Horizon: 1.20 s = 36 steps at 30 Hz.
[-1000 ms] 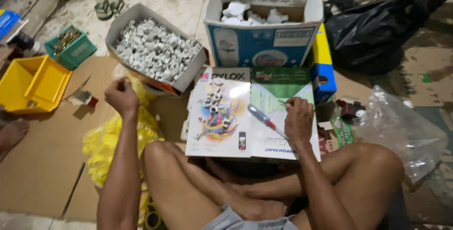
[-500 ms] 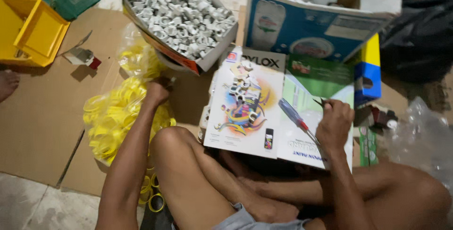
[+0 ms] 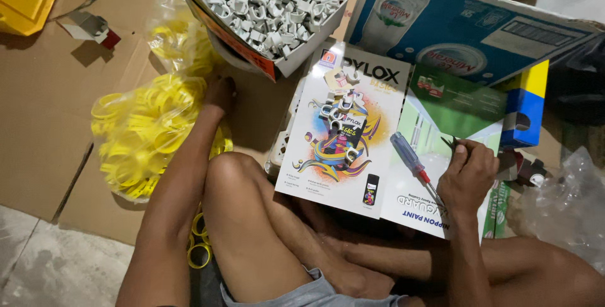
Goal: The person sits on the floor and repeatedly picks up small white plastic electrical components and metal screws, then uses a screwdriver to fasten them together. The person handles the components one at a time, placing the assembled units on a cardboard box in front of them.
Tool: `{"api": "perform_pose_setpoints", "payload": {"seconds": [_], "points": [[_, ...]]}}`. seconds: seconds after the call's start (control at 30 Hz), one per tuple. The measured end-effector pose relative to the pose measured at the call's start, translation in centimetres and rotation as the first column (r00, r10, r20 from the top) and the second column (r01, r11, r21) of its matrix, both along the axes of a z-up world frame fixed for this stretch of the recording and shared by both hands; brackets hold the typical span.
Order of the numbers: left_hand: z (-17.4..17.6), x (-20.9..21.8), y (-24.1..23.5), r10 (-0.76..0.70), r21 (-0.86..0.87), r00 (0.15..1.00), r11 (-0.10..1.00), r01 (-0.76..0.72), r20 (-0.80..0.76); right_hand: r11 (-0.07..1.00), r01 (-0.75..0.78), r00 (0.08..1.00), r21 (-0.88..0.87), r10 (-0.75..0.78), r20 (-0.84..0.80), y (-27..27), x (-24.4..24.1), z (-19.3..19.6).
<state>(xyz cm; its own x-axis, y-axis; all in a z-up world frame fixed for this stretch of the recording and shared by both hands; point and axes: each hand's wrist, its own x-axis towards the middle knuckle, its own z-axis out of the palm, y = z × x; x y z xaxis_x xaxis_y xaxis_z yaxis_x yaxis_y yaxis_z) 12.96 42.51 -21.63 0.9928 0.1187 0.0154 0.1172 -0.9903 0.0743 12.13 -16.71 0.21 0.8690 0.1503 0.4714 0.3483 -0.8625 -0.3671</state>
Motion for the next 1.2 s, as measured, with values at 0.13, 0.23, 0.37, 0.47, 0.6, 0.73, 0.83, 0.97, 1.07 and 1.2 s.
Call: {"api": "perform_pose_setpoints", "payload": {"seconds": [0.13, 0.23, 0.37, 0.47, 0.6, 0.73, 0.83, 0.97, 1.07, 1.2], "points": [[3.2, -3.0, -1.4, 0.168, -0.317, 0.981, 0.940, -0.128, 0.100, 1.000, -0.010, 1.000, 0.014, 0.010, 0.019, 0.1, -0.1, 0.3], [17.2, -4.3, -7.2, 0.522, -0.701, 0.779, 0.696, -0.155, 0.347, 0.996, 0.035, 0.998, 0.086, -0.031, -0.049, -0.2, 0.2, 0.2], [27.8, -7.6, -11.7, 0.445, -0.557, 0.526, 0.828, 0.067, 0.725, 0.995, 0.062, 0.997, 0.078, -0.058, -0.054, -0.2, 0.2, 0.0], [34.1, -7.8, -14.7, 0.249, -0.380, 0.512, 0.910, 0.167, 0.822, 0.994, 0.055, 0.997, 0.094, -0.050, -0.058, -0.4, 0.0, -0.3], [36.1, -4.5, -15.1, 0.027, -0.164, 0.595, 0.971, 0.176, 0.804, 0.976, 0.005, 0.999, 0.218, 0.004, -0.039, -0.3, -0.3, 0.7], [33.8, -0.4, -13.0, -0.032, 0.008, 0.660, 0.999, 0.040, 0.751, 0.955, 0.017, 1.000, 0.296, -0.013, -0.014, -0.8, -0.5, 0.7], [34.7, 0.1, -14.6, -0.026, 0.028, 0.706, 1.000, 0.009, 0.707, 0.939, 0.001, 1.000, 0.345, -0.001, -0.001, -1.2, -0.9, 0.8], [34.7, 0.8, -14.9, 0.011, 0.039, 0.687, 0.998, -0.056, 0.727, 0.936, 0.047, 0.999, 0.348, -0.038, -0.032, -0.9, -1.3, 1.3], [36.1, 0.0, -17.8, 0.031, 0.025, 0.666, 0.997, -0.075, 0.745, 0.932, 0.054, 0.998, 0.358, -0.035, -0.059, -0.8, -1.5, 1.8], [32.5, -2.8, -24.6, 0.115, -0.218, 0.808, 0.976, 0.017, 0.578, 0.893, 0.057, 0.997, 0.447, -0.024, -0.078, -0.7, -1.9, 2.7]]}}
